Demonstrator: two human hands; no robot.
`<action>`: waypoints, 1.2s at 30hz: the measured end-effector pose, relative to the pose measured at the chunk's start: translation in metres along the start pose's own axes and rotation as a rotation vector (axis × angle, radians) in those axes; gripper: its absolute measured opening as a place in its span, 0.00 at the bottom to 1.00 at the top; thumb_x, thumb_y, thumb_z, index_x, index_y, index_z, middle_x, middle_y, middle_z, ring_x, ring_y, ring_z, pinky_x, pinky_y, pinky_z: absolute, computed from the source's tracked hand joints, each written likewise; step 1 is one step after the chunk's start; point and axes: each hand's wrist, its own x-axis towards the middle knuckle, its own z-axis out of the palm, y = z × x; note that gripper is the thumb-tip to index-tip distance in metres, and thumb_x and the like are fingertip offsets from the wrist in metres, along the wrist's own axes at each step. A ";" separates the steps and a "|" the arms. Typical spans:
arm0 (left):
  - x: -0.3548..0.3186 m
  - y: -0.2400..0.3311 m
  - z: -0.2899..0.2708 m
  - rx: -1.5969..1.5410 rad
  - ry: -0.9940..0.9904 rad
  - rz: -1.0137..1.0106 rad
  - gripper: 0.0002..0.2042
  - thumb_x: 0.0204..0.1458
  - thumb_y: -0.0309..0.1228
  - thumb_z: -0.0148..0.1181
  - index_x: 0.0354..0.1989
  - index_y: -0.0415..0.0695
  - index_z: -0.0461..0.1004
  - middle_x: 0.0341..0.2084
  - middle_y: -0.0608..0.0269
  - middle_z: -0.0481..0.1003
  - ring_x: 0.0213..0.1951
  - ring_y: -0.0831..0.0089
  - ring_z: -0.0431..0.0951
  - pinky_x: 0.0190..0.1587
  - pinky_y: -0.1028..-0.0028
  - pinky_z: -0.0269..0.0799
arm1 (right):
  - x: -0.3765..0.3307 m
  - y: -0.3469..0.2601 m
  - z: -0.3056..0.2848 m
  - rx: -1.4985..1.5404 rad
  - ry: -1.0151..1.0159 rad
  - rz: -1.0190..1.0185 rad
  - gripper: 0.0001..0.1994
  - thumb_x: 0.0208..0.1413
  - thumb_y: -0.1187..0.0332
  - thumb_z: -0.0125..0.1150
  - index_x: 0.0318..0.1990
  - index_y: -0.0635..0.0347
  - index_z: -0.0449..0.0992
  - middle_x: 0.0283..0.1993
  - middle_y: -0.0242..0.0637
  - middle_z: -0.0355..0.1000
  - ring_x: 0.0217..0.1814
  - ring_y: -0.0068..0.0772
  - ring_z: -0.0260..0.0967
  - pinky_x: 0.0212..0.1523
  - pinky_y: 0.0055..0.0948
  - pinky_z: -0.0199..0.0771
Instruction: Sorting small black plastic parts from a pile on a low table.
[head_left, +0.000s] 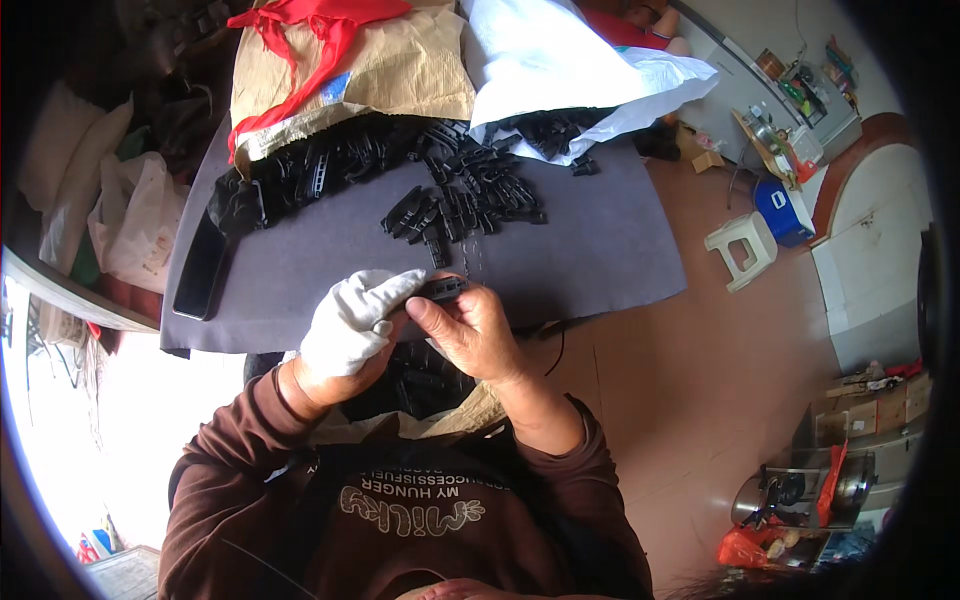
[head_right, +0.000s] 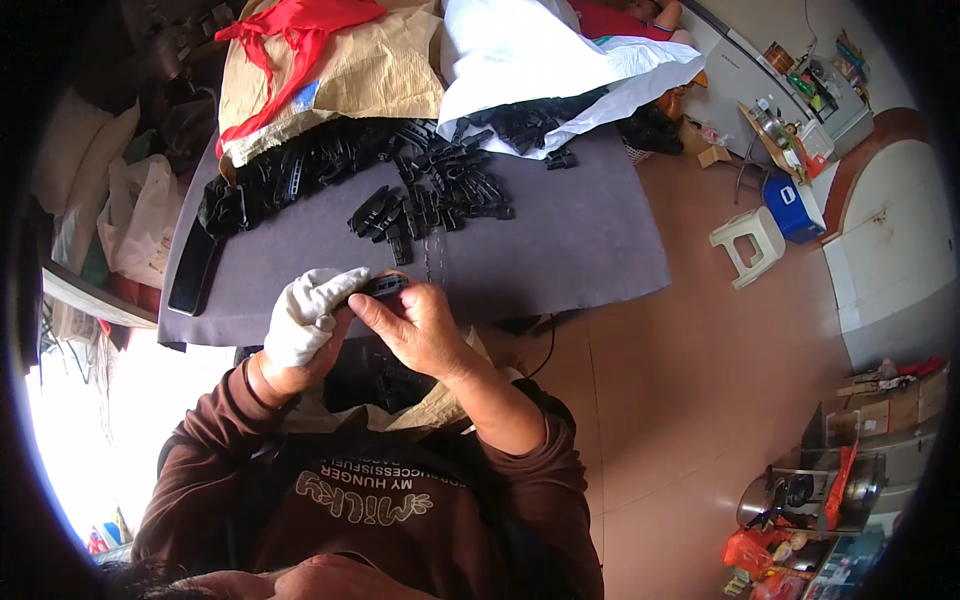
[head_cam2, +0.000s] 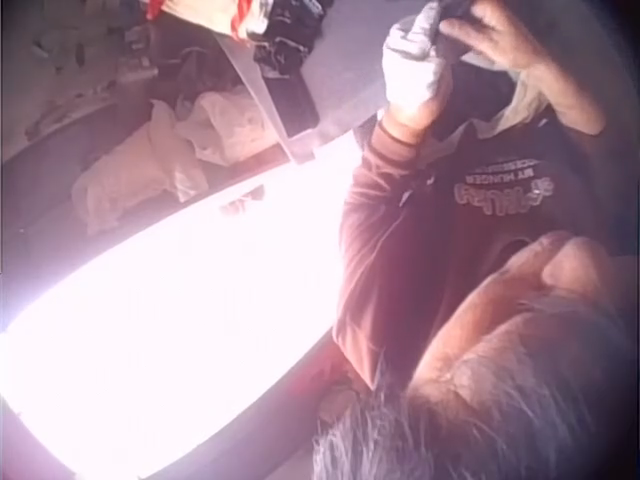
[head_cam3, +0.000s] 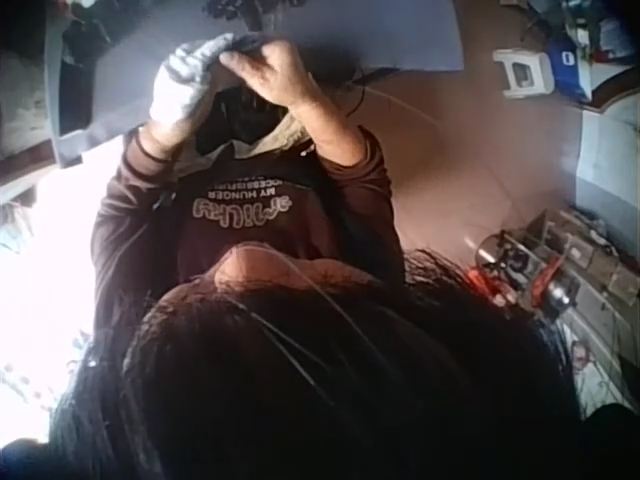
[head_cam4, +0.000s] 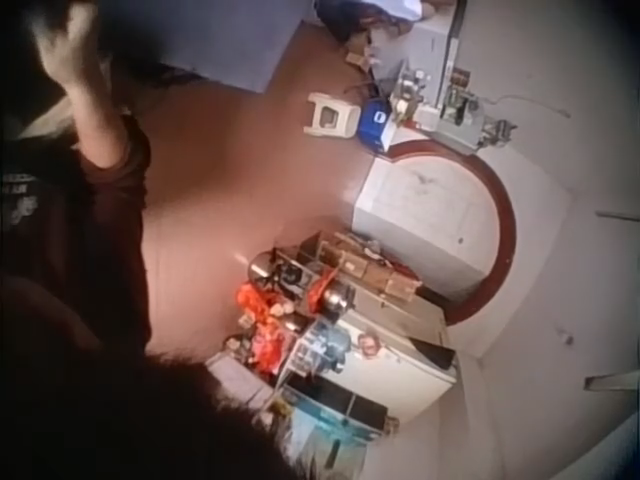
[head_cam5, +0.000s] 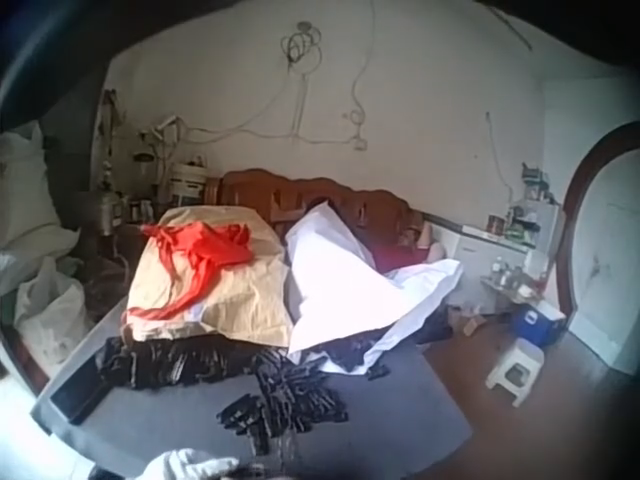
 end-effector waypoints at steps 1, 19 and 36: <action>-0.001 0.002 -0.002 -0.001 0.000 -0.001 0.18 0.44 0.16 0.56 0.47 0.38 0.73 0.33 0.48 0.76 0.33 0.50 0.76 0.33 0.65 0.72 | 0.000 0.001 -0.001 0.012 -0.033 -0.033 0.12 0.59 0.63 0.61 0.31 0.65 0.74 0.20 0.27 0.67 0.23 0.15 0.60 0.24 0.21 0.62; 0.035 -0.039 -0.049 0.522 -0.211 0.154 0.10 0.47 0.31 0.61 0.32 0.37 0.74 0.45 0.47 0.73 0.40 0.49 0.73 0.43 0.59 0.71 | 0.017 0.005 -0.017 -1.101 0.184 -0.322 0.13 0.51 0.66 0.64 0.42 0.60 0.74 0.35 0.41 0.70 0.34 0.41 0.71 0.33 0.34 0.73; 0.033 -0.065 -0.016 0.579 -0.098 0.038 0.03 0.46 0.25 0.54 0.28 0.41 0.73 0.30 0.51 0.75 0.36 0.52 0.74 0.37 0.61 0.71 | 0.016 -0.005 -0.050 -0.780 0.233 -0.280 0.09 0.49 0.80 0.60 0.39 0.63 0.72 0.31 0.41 0.72 0.27 0.35 0.71 0.30 0.28 0.71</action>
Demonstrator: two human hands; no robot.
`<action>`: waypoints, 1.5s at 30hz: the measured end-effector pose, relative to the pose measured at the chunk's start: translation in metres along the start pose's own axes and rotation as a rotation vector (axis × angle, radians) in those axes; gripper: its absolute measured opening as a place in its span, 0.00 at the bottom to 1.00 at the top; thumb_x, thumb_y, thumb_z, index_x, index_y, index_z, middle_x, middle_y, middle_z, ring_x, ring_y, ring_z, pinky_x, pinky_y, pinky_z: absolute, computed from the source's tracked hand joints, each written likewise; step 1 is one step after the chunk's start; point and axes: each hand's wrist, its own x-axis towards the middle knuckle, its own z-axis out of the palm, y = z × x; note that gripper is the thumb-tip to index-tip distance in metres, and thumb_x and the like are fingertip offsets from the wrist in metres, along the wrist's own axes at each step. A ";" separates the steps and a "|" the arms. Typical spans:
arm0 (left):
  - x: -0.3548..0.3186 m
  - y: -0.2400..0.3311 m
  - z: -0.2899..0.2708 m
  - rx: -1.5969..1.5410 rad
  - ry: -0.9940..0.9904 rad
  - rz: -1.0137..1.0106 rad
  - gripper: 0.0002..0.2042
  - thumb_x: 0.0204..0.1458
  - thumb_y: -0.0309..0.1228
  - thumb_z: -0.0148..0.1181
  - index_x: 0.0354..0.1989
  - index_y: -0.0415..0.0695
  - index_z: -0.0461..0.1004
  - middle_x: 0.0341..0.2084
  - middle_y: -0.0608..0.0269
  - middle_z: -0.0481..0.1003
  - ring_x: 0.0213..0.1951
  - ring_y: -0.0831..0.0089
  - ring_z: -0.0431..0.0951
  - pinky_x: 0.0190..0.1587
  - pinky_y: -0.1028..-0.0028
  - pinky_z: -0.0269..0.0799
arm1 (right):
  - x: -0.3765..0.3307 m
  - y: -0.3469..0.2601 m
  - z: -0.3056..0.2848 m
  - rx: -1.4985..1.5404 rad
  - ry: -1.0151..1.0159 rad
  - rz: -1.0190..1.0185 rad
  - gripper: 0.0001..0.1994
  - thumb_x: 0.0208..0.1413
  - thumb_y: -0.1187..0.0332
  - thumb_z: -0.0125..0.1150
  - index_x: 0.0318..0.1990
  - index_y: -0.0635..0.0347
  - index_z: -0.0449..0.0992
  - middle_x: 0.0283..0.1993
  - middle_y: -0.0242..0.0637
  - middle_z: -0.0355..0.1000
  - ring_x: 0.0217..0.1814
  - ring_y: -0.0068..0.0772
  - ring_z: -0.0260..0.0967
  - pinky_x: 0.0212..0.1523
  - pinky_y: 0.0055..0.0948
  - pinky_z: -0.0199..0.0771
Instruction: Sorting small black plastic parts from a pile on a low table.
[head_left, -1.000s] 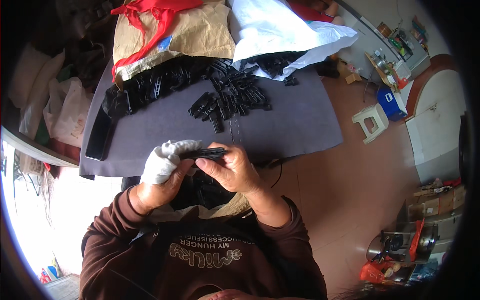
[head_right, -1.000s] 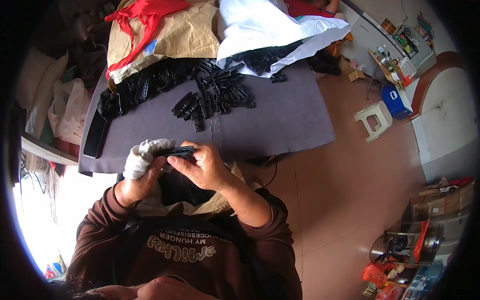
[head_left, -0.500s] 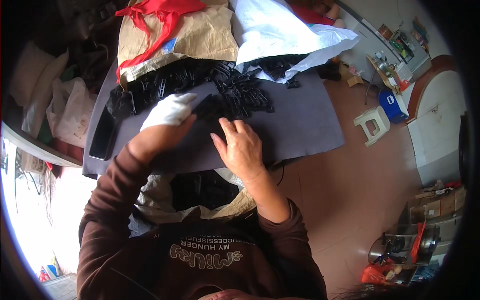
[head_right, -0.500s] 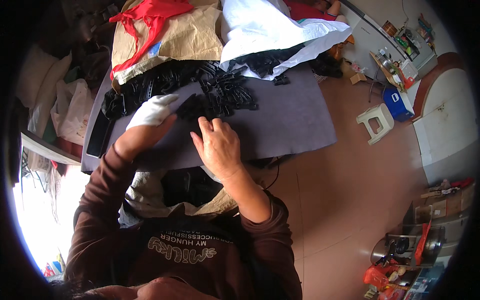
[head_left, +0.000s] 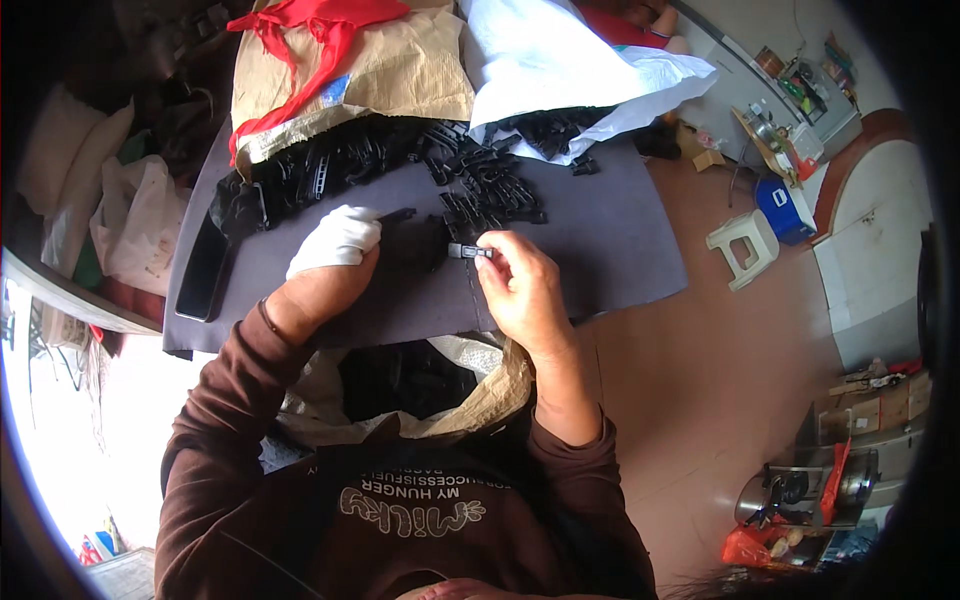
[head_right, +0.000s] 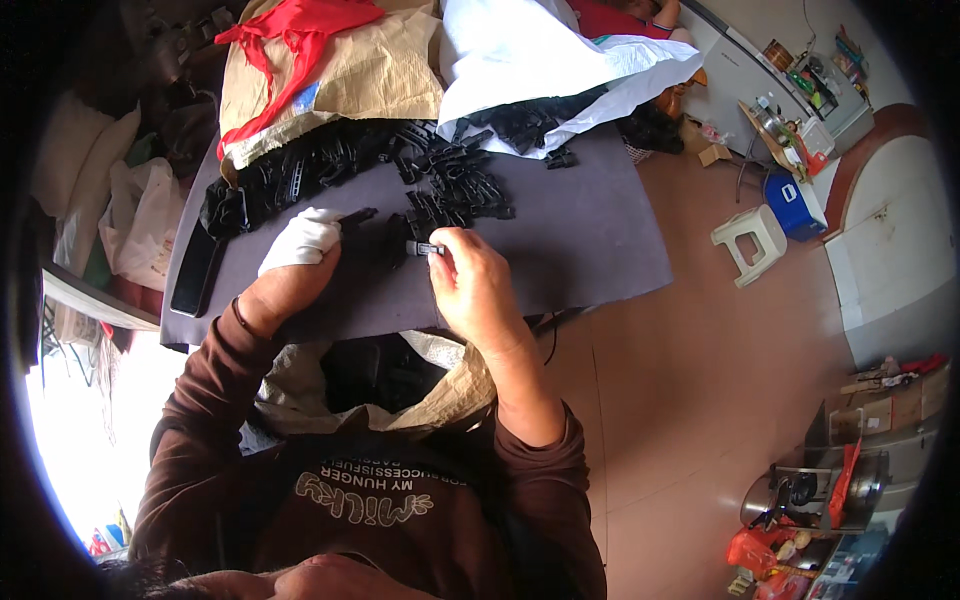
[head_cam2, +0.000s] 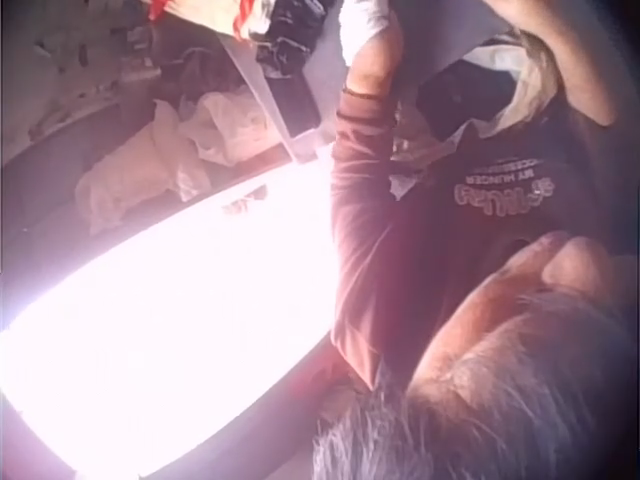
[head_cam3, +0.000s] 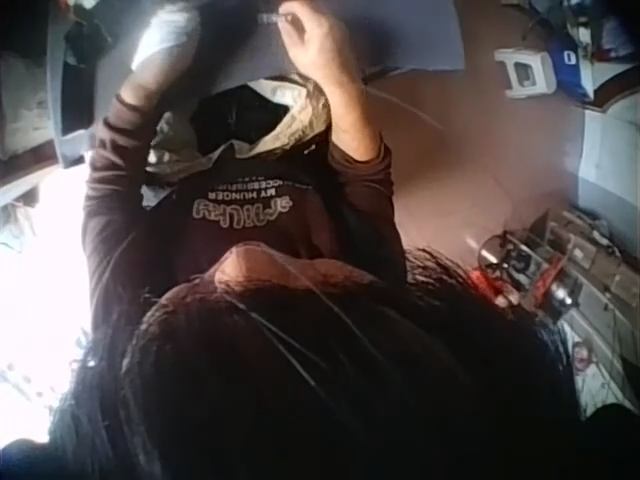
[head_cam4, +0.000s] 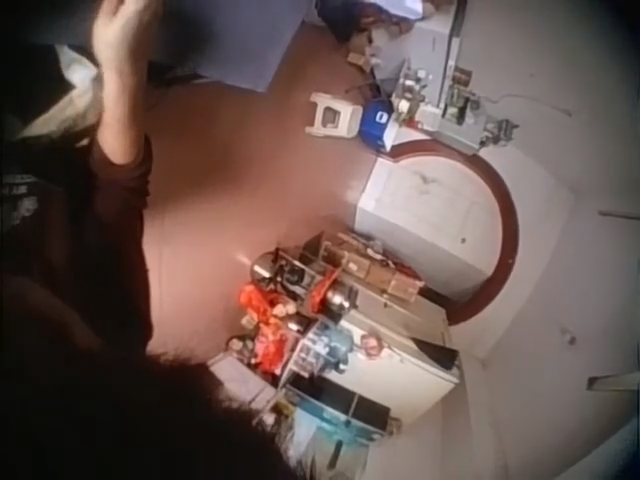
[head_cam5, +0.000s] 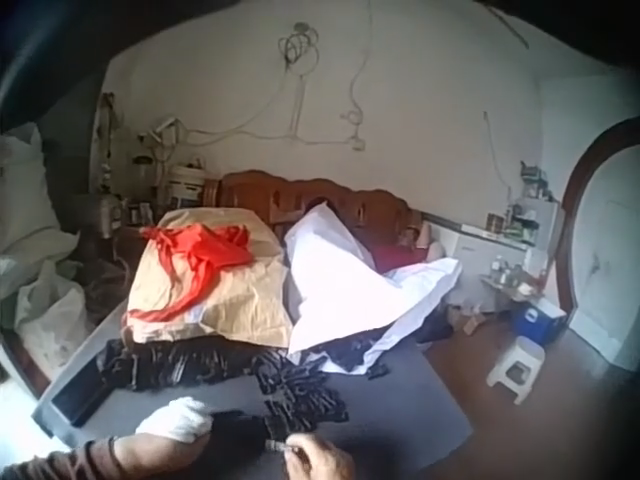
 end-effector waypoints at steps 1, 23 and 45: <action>-0.005 -0.001 0.000 -0.067 0.143 0.018 0.03 0.49 0.25 0.54 0.29 0.40 0.73 0.30 0.51 0.74 0.35 0.52 0.74 0.36 0.61 0.71 | 0.001 -0.003 -0.001 0.081 0.020 -0.005 0.10 0.48 0.81 0.60 0.39 0.63 0.73 0.31 0.38 0.71 0.27 0.29 0.70 0.29 0.25 0.71; -0.038 0.064 -0.025 -0.361 -0.046 0.056 0.04 0.49 0.22 0.59 0.28 0.36 0.71 0.31 0.48 0.72 0.26 0.51 0.72 0.26 0.63 0.66 | -0.007 -0.040 -0.001 0.395 -0.171 -0.164 0.16 0.44 0.80 0.66 0.42 0.65 0.71 0.39 0.39 0.73 0.33 0.26 0.73 0.34 0.24 0.75; -0.052 0.081 -0.029 -0.472 -0.077 -0.015 0.06 0.51 0.27 0.59 0.24 0.40 0.72 0.31 0.51 0.73 0.25 0.53 0.72 0.26 0.62 0.66 | -0.013 -0.038 0.025 0.121 -0.086 -0.272 0.11 0.60 0.73 0.46 0.24 0.64 0.66 0.22 0.43 0.63 0.22 0.46 0.63 0.22 0.37 0.62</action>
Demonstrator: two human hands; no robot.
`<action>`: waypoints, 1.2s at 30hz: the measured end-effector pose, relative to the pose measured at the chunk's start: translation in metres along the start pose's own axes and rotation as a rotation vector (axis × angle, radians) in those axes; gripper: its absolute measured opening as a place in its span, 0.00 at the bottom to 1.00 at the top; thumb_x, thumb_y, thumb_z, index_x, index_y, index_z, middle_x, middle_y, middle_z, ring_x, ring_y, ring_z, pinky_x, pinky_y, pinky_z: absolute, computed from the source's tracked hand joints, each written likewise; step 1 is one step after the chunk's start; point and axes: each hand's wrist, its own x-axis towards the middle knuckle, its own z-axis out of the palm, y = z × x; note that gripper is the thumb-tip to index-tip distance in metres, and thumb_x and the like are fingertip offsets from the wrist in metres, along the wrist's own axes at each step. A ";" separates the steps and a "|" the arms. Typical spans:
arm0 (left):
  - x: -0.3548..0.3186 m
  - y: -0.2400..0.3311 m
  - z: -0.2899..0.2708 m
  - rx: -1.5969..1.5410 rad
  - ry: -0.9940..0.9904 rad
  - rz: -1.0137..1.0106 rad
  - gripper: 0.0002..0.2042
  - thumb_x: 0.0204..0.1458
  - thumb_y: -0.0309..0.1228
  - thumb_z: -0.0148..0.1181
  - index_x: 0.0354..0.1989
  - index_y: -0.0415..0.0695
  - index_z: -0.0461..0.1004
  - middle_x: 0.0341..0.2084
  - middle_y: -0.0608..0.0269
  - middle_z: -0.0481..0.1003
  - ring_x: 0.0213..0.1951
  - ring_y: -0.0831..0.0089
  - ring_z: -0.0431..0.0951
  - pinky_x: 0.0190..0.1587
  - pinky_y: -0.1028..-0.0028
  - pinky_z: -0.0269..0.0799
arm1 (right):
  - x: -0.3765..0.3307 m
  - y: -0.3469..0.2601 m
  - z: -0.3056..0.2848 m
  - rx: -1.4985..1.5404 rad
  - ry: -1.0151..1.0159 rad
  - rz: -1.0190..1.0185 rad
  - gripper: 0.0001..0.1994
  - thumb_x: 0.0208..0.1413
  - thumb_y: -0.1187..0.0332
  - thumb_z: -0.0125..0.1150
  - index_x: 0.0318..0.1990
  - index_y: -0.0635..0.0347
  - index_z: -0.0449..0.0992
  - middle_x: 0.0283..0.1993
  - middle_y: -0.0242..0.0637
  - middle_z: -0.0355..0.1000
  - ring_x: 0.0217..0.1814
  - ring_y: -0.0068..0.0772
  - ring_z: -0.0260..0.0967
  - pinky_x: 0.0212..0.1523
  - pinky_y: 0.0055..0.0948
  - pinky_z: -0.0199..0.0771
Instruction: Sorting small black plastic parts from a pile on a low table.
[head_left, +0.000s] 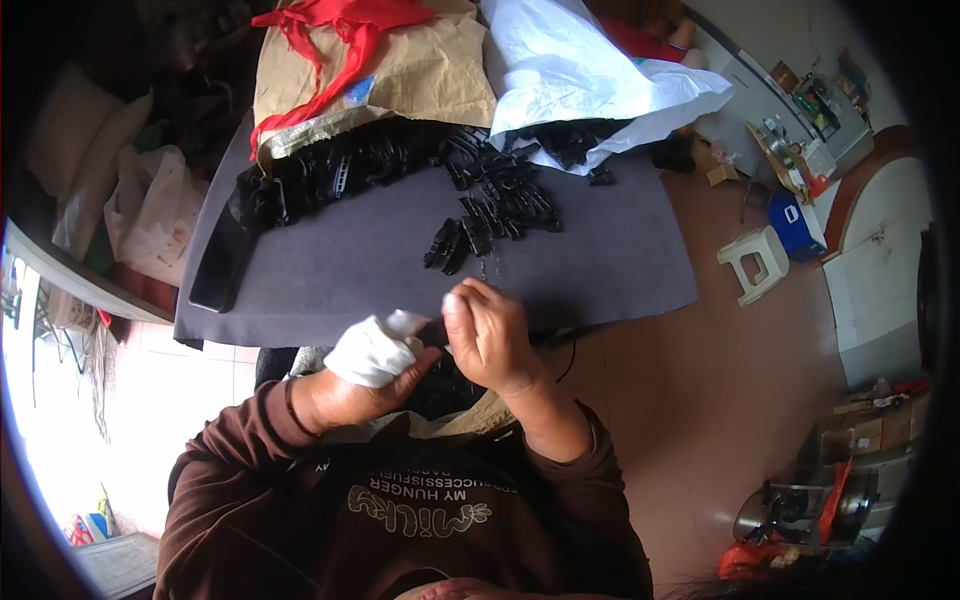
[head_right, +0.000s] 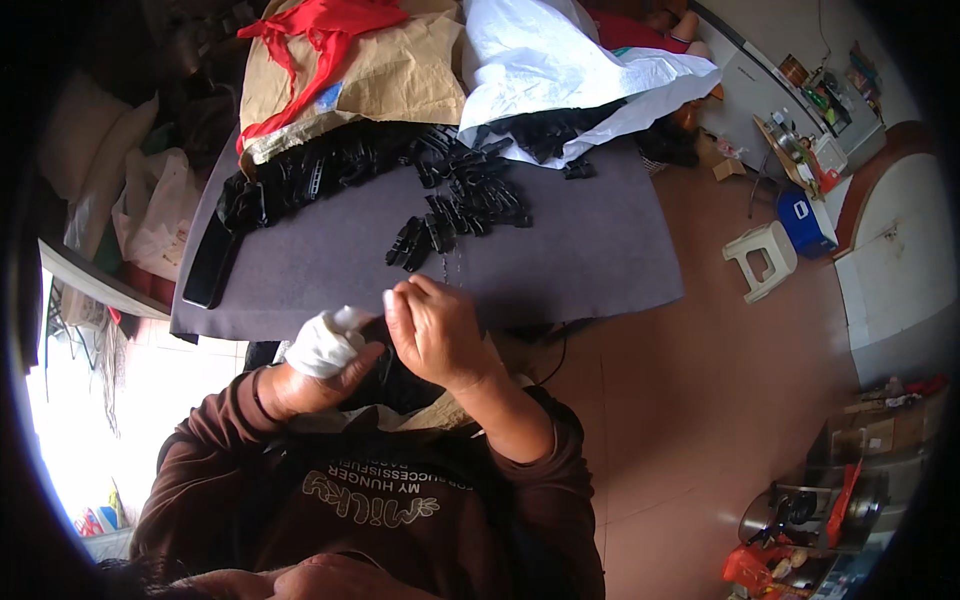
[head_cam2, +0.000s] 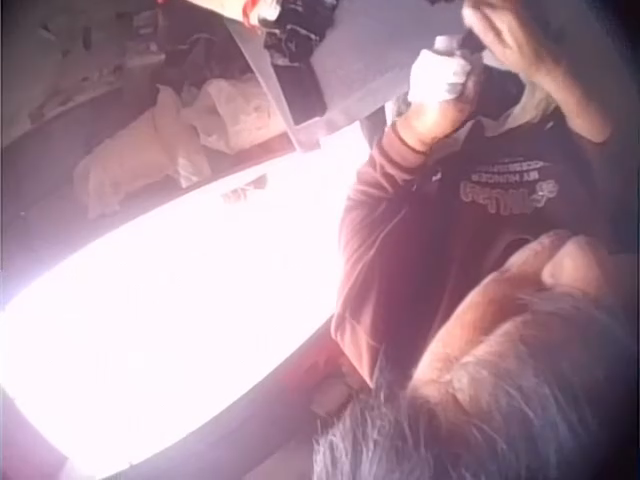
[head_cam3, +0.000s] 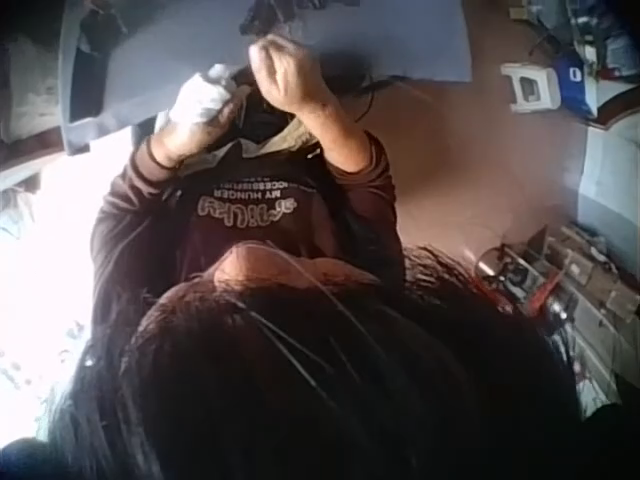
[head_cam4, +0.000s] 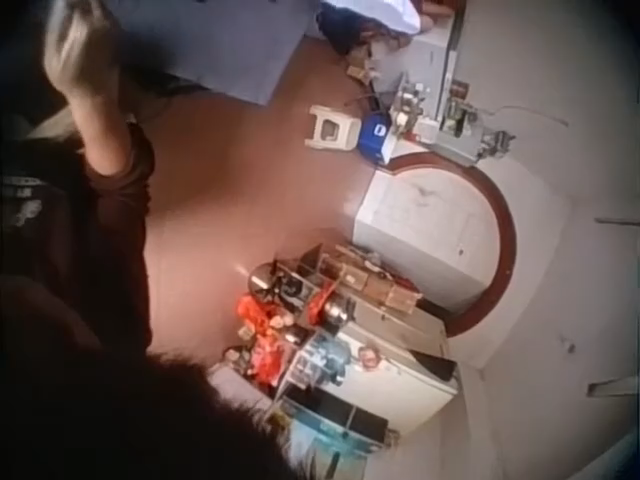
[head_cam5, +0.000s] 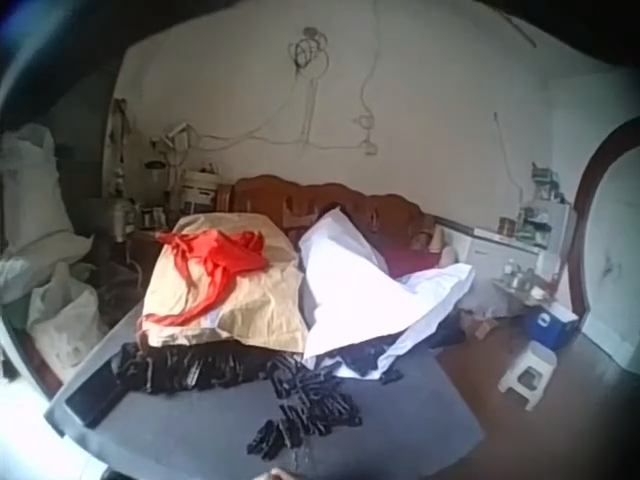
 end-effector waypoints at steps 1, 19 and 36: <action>0.000 0.003 0.001 -0.012 0.026 0.042 0.07 0.50 0.27 0.60 0.23 0.39 0.71 0.30 0.51 0.72 0.25 0.52 0.72 0.26 0.62 0.67 | -0.003 0.001 0.003 -0.018 0.060 -0.027 0.12 0.59 0.73 0.45 0.23 0.63 0.65 0.21 0.43 0.63 0.21 0.47 0.62 0.22 0.38 0.62; 0.024 -0.135 -0.088 0.789 0.095 -0.570 0.11 0.52 0.34 0.54 0.40 0.45 0.74 0.39 0.50 0.74 0.41 0.51 0.75 0.42 0.61 0.73 | 0.001 0.016 0.000 -0.010 -0.127 0.234 0.06 0.55 0.72 0.60 0.32 0.64 0.72 0.28 0.37 0.70 0.22 0.29 0.69 0.24 0.26 0.69; 0.010 -0.054 -0.041 0.534 0.018 -0.255 0.11 0.46 0.20 0.53 0.39 0.41 0.76 0.36 0.53 0.77 0.42 0.51 0.75 0.43 0.66 0.74 | -0.001 0.035 -0.003 -0.578 -0.194 0.109 0.18 0.53 0.75 0.53 0.53 0.62 0.72 0.58 0.43 0.65 0.50 0.45 0.65 0.53 0.36 0.65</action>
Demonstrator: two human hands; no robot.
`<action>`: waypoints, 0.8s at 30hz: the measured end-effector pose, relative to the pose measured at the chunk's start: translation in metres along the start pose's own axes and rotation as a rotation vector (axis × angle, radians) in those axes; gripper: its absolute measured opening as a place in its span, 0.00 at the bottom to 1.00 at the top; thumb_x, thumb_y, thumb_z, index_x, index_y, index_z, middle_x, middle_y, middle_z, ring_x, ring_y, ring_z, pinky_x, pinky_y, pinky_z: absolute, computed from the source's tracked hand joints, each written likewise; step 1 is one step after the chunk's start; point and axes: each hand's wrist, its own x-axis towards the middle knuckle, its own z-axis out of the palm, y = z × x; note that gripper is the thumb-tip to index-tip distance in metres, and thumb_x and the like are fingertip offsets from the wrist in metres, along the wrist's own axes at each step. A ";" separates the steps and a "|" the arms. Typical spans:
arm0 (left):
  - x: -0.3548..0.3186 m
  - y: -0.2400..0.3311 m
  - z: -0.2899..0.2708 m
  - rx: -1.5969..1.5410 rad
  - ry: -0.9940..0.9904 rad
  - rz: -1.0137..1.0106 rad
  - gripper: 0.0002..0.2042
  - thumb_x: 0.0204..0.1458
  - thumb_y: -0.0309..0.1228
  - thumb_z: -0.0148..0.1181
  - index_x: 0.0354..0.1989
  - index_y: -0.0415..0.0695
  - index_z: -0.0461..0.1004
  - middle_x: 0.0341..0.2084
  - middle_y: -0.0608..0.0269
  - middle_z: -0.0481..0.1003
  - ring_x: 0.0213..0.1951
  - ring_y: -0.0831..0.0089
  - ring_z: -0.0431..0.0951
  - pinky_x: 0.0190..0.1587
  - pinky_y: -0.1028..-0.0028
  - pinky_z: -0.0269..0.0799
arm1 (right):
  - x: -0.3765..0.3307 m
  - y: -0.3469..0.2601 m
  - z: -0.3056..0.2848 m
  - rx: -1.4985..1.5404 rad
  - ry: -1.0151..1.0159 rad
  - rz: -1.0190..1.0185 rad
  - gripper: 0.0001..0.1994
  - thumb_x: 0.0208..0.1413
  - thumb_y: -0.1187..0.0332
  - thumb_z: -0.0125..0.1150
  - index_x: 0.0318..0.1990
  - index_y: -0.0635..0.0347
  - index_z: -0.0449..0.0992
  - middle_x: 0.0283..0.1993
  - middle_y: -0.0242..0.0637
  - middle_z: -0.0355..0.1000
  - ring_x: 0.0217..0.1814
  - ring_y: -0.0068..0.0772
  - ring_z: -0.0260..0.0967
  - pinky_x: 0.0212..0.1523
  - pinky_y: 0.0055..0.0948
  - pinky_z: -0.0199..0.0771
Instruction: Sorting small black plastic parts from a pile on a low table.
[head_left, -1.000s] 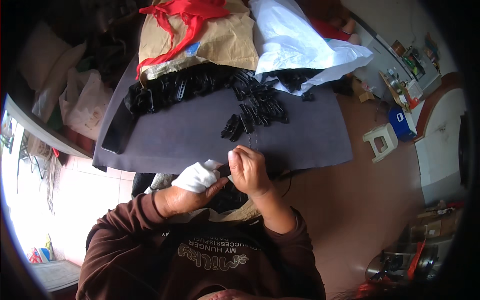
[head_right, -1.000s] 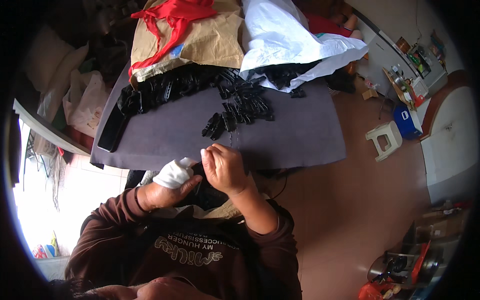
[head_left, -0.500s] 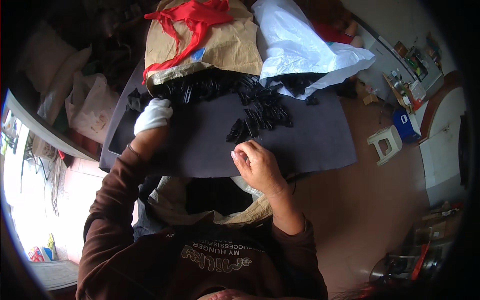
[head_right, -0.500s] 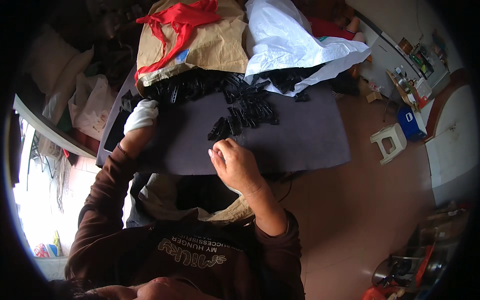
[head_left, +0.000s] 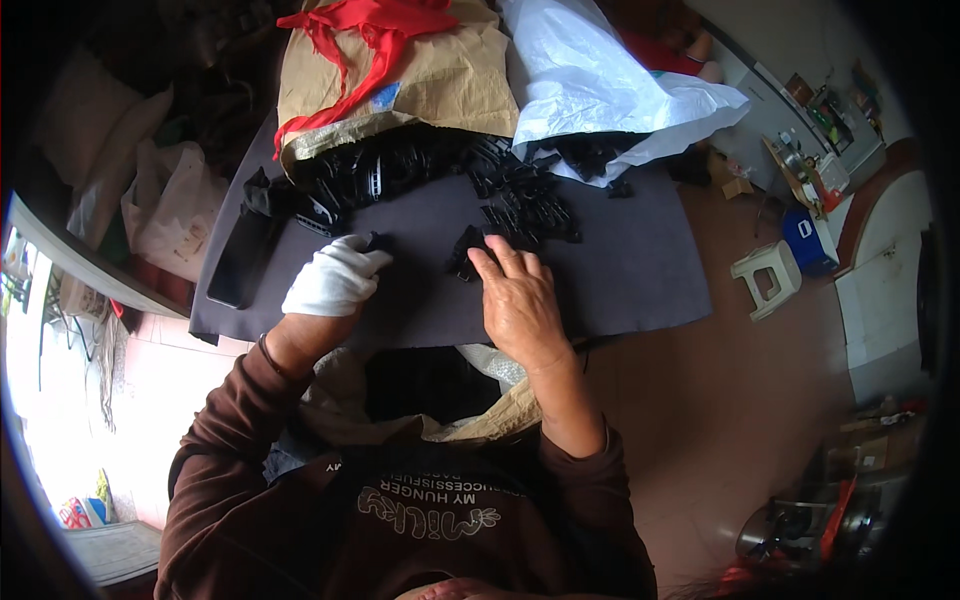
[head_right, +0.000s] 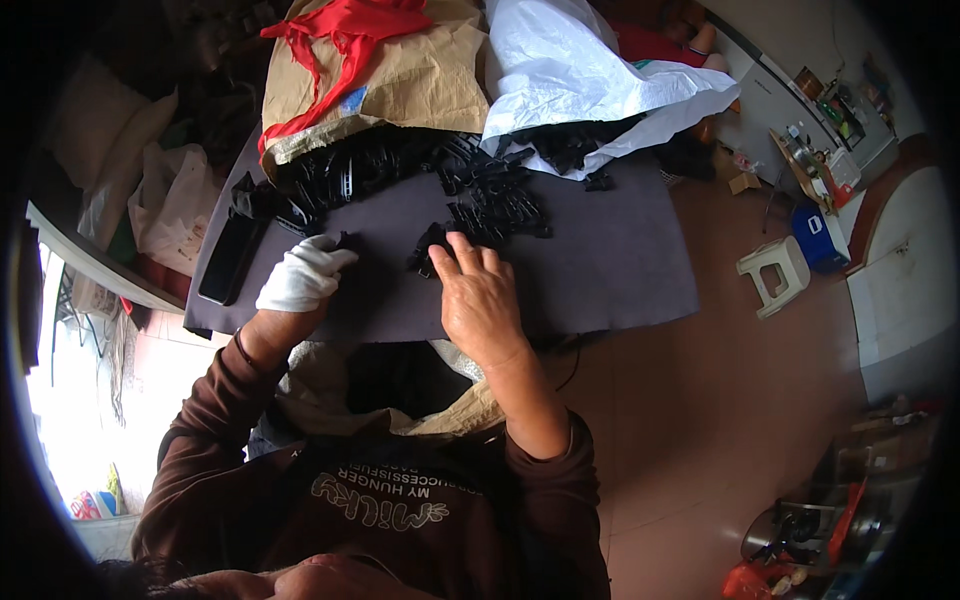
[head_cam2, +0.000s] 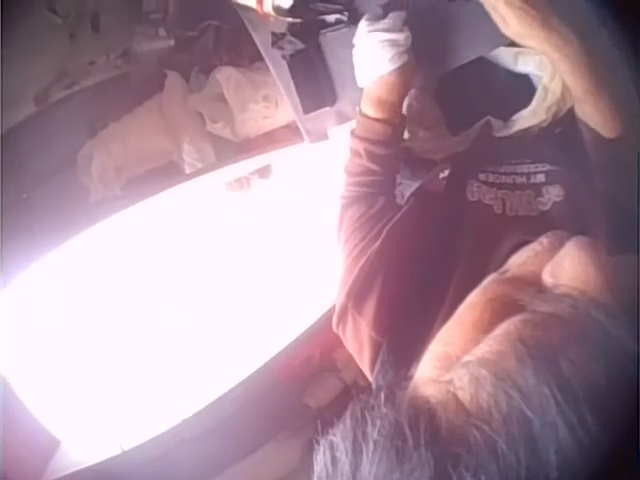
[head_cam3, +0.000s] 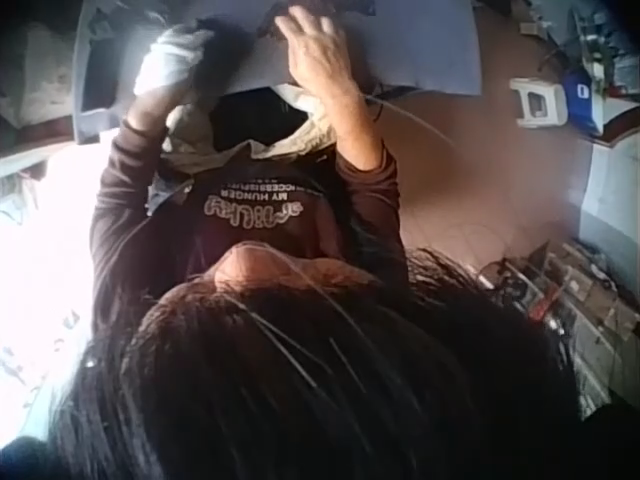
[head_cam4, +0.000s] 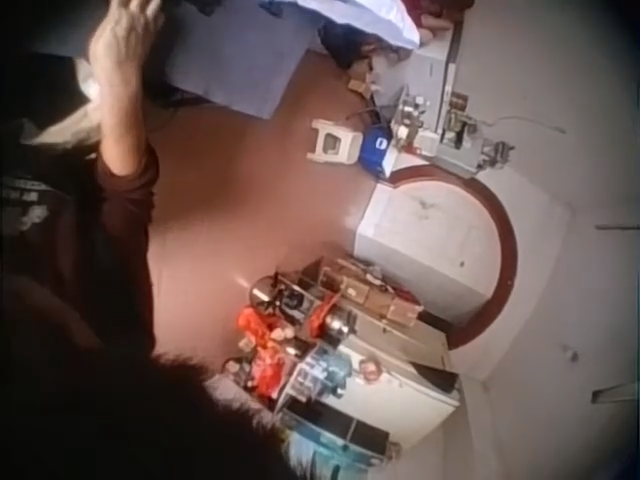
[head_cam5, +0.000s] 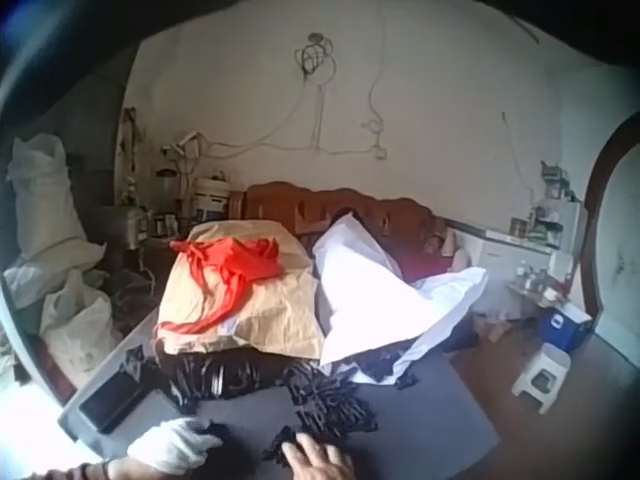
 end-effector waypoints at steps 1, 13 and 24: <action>-0.002 -0.004 0.003 -0.003 -0.003 0.004 0.11 0.46 0.20 0.53 0.39 0.41 0.76 0.36 0.53 0.77 0.42 0.51 0.75 0.43 0.66 0.74 | -0.001 -0.001 0.000 0.007 0.001 -0.002 0.17 0.52 0.75 0.54 0.51 0.62 0.73 0.55 0.41 0.67 0.51 0.43 0.65 0.52 0.34 0.65; 0.005 -0.004 -0.022 0.002 -0.094 0.107 0.19 0.43 0.15 0.49 0.44 0.45 0.77 0.47 0.45 0.72 0.44 0.49 0.75 0.45 0.65 0.73 | -0.006 0.004 -0.003 0.176 0.029 -0.015 0.16 0.50 0.79 0.54 0.48 0.62 0.76 0.47 0.46 0.68 0.45 0.44 0.68 0.49 0.37 0.69; 0.031 -0.030 -0.006 0.087 -0.053 0.208 0.16 0.45 0.20 0.52 0.42 0.49 0.78 0.48 0.50 0.73 0.45 0.54 0.75 0.44 0.67 0.73 | -0.001 -0.010 -0.003 0.078 0.026 -0.084 0.11 0.51 0.72 0.58 0.43 0.57 0.78 0.51 0.41 0.66 0.46 0.40 0.65 0.49 0.36 0.66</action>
